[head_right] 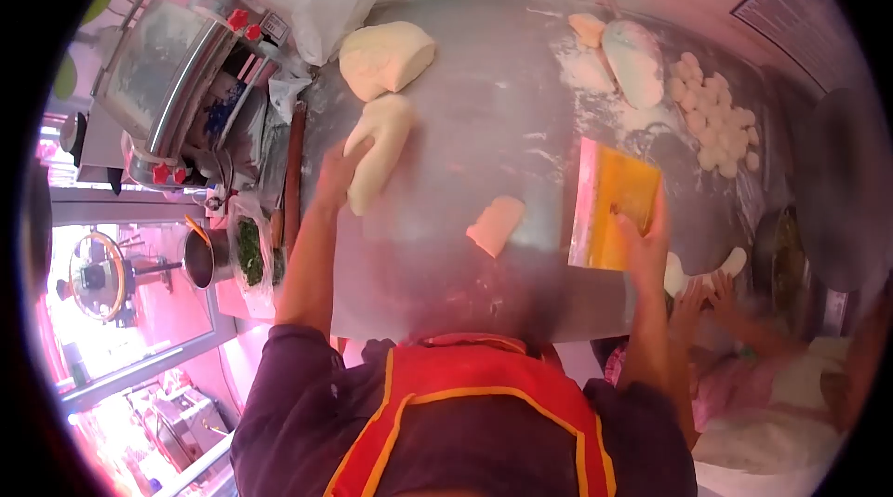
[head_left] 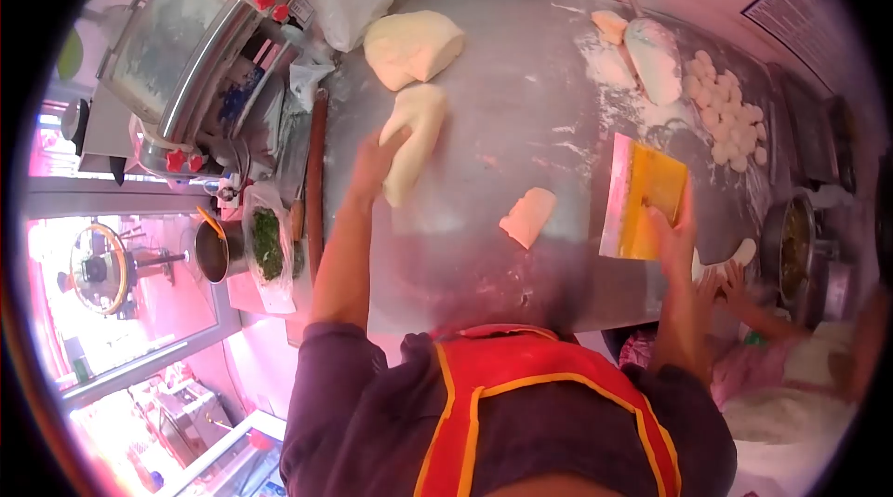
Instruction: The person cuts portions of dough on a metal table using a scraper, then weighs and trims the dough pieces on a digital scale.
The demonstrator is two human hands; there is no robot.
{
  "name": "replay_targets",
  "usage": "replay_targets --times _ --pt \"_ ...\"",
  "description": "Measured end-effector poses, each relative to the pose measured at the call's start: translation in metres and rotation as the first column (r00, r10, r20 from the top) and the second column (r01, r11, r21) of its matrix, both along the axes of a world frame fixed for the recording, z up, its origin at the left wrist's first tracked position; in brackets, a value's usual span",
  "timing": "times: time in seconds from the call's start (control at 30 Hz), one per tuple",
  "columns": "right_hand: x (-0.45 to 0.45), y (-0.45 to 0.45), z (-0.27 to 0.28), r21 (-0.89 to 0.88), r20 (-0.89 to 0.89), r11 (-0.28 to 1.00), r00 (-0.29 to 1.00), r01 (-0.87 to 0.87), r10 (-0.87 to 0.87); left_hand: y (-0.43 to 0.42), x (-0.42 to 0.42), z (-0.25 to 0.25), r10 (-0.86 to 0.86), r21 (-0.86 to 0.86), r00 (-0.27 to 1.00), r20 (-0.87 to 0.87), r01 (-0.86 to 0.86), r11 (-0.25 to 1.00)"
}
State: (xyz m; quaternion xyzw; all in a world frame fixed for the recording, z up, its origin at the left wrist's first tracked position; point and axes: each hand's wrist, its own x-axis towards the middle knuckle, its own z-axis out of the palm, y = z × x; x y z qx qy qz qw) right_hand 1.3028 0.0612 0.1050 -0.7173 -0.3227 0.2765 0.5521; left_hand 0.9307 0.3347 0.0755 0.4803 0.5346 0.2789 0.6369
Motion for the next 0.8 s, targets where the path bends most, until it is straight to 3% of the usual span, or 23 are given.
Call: replay_targets --times 0.1,0.2,0.23,0.27,0.3,0.4,0.5,0.53,0.6,0.7,0.8 --pt "-0.017 -0.027 0.011 -0.100 -0.074 0.995 0.997 0.026 -0.034 0.005 0.020 0.006 -0.089 0.069 0.987 0.137 0.080 0.994" --pt "-0.026 -0.054 -0.003 -0.034 -0.023 0.999 0.999 0.039 -0.040 0.012 0.046 -0.014 -0.216 0.005 0.975 0.060 0.216 0.976" --pt "-0.035 -0.060 0.009 -0.067 -0.092 0.996 0.994 0.051 -0.057 0.015 0.052 -0.033 -0.282 0.144 0.905 -0.320 0.341 0.929" --pt "-0.041 -0.066 0.011 -0.058 -0.054 0.996 0.996 0.070 -0.073 0.018 0.059 -0.058 -0.242 0.226 0.714 -0.657 0.493 0.840" --pt "-0.045 -0.072 0.012 -0.049 -0.015 0.995 0.996 0.089 -0.090 0.018 0.068 -0.059 -0.102 0.235 0.438 -0.893 0.648 0.724" --pt "-0.060 -0.088 0.021 -0.152 0.169 0.982 0.982 0.115 -0.089 0.029 0.087 -0.058 -0.461 0.322 0.764 -0.451 0.621 0.715" --pt "-0.075 -0.101 0.032 -0.284 0.301 0.946 0.951 0.157 -0.067 0.030 0.116 -0.055 -0.732 0.191 0.656 -0.181 0.754 0.628" --pt "-0.077 -0.105 0.028 -0.235 0.251 0.957 0.962 0.169 -0.108 0.009 0.129 -0.060 -0.534 0.304 0.729 -0.427 0.673 0.674" --pt "-0.079 -0.115 0.014 -0.170 0.125 0.968 0.979 0.183 -0.163 -0.061 0.152 -0.070 0.043 0.572 0.702 -0.711 0.541 0.617" --pt "-0.078 -0.124 -0.002 -0.124 -0.083 0.974 0.976 0.192 -0.203 -0.106 0.157 -0.068 0.335 0.667 0.592 -0.733 0.721 0.186" --pt "-0.083 -0.120 0.005 -0.093 -0.163 0.975 0.963 0.203 -0.216 -0.046 0.164 -0.075 -0.078 0.439 0.536 -0.841 0.758 0.483"
